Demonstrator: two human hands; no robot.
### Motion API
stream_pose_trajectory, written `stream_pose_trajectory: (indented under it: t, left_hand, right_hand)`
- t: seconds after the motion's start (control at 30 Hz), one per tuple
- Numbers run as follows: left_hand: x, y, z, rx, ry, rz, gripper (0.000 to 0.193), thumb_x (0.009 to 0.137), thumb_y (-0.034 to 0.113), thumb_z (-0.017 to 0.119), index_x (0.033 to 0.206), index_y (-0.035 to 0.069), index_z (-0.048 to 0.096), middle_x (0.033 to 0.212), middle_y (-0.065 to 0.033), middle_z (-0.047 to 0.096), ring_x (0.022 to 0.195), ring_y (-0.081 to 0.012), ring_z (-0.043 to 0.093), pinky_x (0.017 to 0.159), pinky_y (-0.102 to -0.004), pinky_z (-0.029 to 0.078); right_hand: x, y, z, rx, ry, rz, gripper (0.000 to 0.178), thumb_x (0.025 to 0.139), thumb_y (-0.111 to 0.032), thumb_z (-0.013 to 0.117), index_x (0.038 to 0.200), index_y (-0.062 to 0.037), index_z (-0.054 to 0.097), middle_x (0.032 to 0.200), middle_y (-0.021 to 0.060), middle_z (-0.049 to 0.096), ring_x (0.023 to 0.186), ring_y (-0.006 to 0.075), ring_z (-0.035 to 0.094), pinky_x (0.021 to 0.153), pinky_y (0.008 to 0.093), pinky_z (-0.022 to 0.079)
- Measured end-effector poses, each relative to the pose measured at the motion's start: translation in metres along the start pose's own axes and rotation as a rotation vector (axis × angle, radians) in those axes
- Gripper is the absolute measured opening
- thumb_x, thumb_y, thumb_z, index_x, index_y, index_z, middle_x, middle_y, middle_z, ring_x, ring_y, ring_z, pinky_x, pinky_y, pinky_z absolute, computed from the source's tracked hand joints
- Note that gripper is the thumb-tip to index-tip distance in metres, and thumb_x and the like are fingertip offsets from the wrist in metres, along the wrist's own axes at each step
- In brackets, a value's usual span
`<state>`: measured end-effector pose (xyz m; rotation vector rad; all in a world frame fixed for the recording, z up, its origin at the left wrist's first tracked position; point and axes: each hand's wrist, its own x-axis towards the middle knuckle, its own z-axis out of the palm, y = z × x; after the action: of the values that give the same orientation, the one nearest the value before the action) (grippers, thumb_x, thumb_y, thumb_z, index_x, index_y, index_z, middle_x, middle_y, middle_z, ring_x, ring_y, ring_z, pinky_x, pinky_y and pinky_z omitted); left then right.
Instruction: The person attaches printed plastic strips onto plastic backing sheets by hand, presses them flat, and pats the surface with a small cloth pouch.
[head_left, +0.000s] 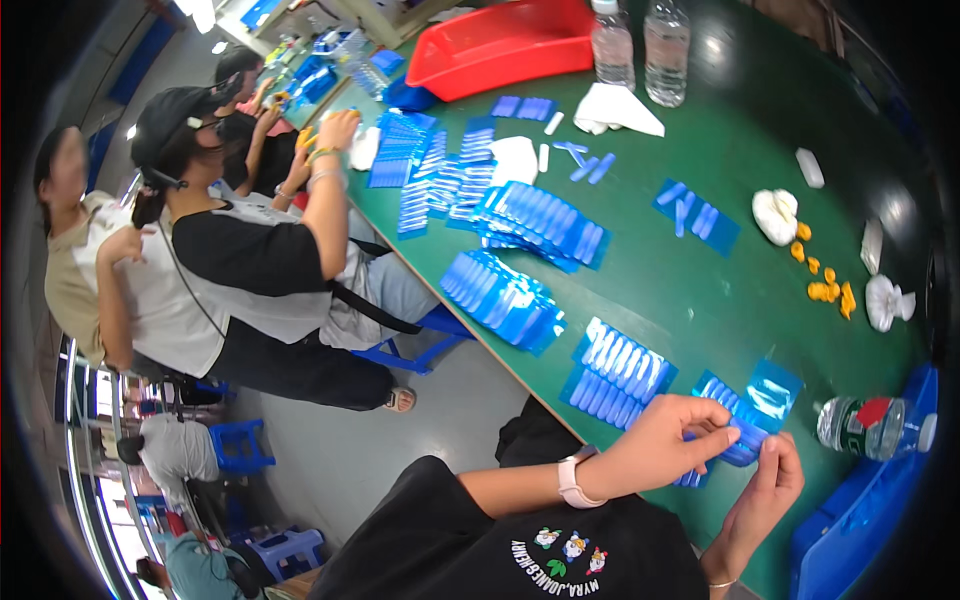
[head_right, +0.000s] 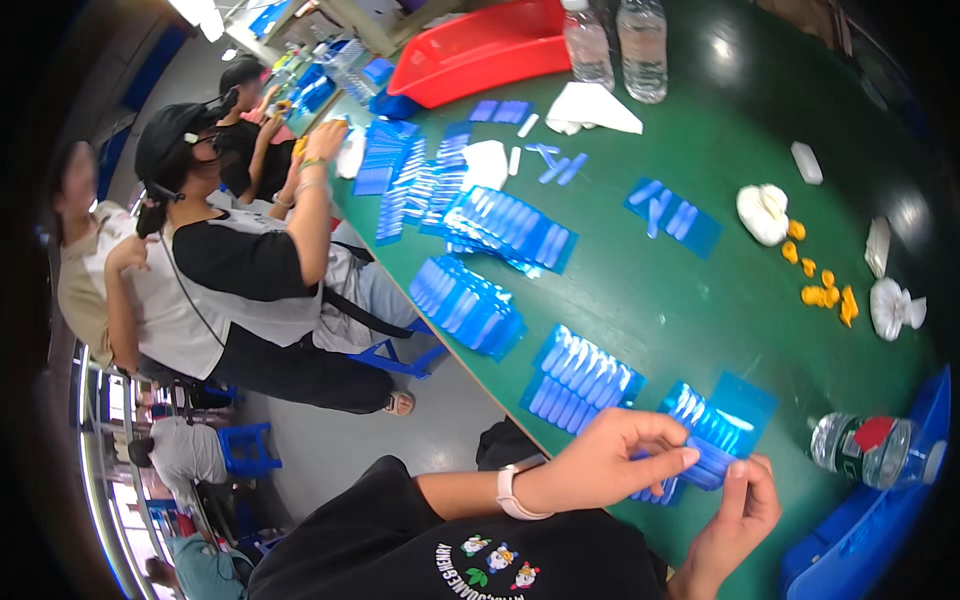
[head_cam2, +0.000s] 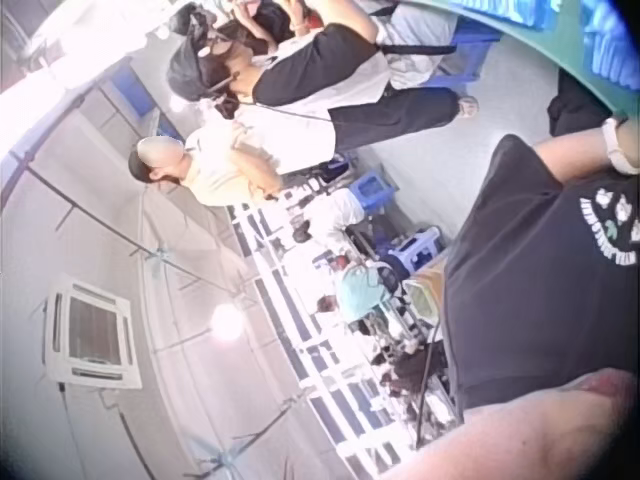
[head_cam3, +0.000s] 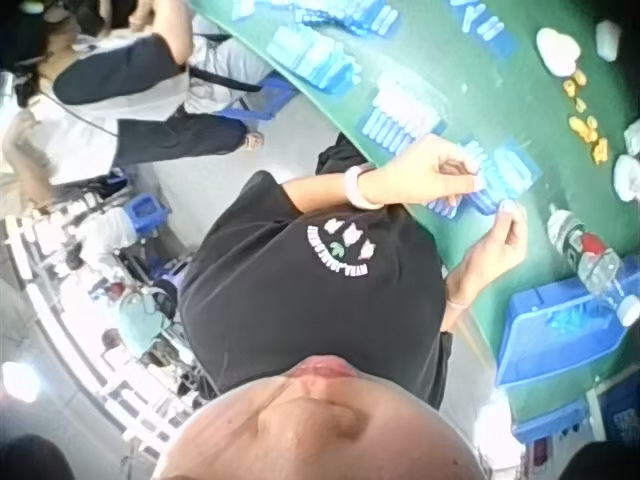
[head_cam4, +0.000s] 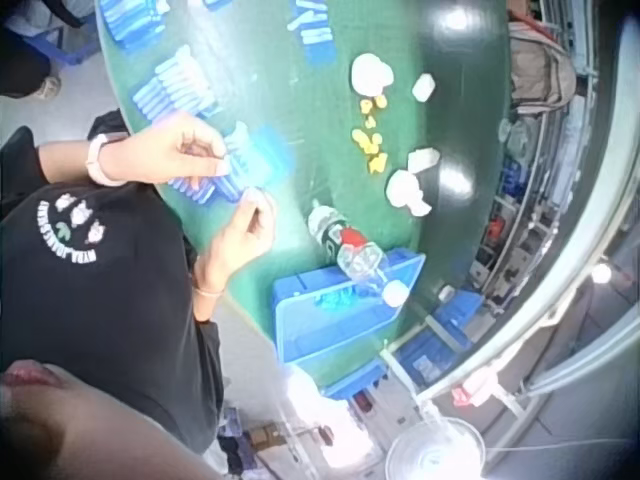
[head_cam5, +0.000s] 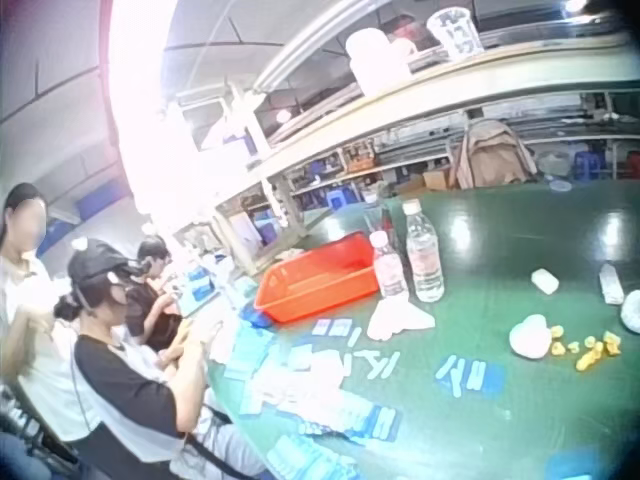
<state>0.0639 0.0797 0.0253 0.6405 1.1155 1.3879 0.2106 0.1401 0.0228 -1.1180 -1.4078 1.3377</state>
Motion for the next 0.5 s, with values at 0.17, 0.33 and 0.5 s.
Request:
stream_pose_trajectory:
  t: [0.17,0.33,0.5]
  left_hand:
    - [-0.001,-0.005,0.000,-0.102,0.013,-0.005,0.011,0.086,0.012,0.058,0.085,0.000,0.057,0.077,-0.0024,0.058,0.057,-0.0069,0.055,0.050,-0.0194,0.044]
    - [0.008,-0.006,0.007,-0.090,0.044,-0.036,0.008,0.084,0.007,0.058,0.082,-0.001,0.056,0.073,-0.0041,0.059,0.059,-0.0114,0.059,0.052,-0.0220,0.047]
    - [0.004,-0.009,-0.013,-0.085,0.253,0.023,0.003,0.080,0.000,0.054,0.081,-0.001,0.056,0.072,-0.0082,0.059,0.053,-0.0192,0.061,0.049,-0.0277,0.051]
  right_hand:
    - [-0.003,-0.005,0.008,-0.015,-0.016,0.006,0.008,0.082,-0.003,0.056,0.075,-0.0002,0.056,0.078,0.0022,0.050,0.073,0.0096,0.046,0.068,0.0219,0.036]
    - [-0.002,-0.001,0.001,-0.130,0.049,-0.093,0.007,0.079,-0.004,0.060,0.073,-0.0004,0.058,0.074,0.0040,0.053,0.071,0.0135,0.047,0.067,0.0248,0.039]
    - [0.012,-0.009,0.018,-0.214,-0.082,-0.279,0.003,0.075,-0.003,0.063,0.075,-0.0021,0.061,0.076,0.0069,0.059,0.074,0.0203,0.054,0.069,0.0302,0.043]
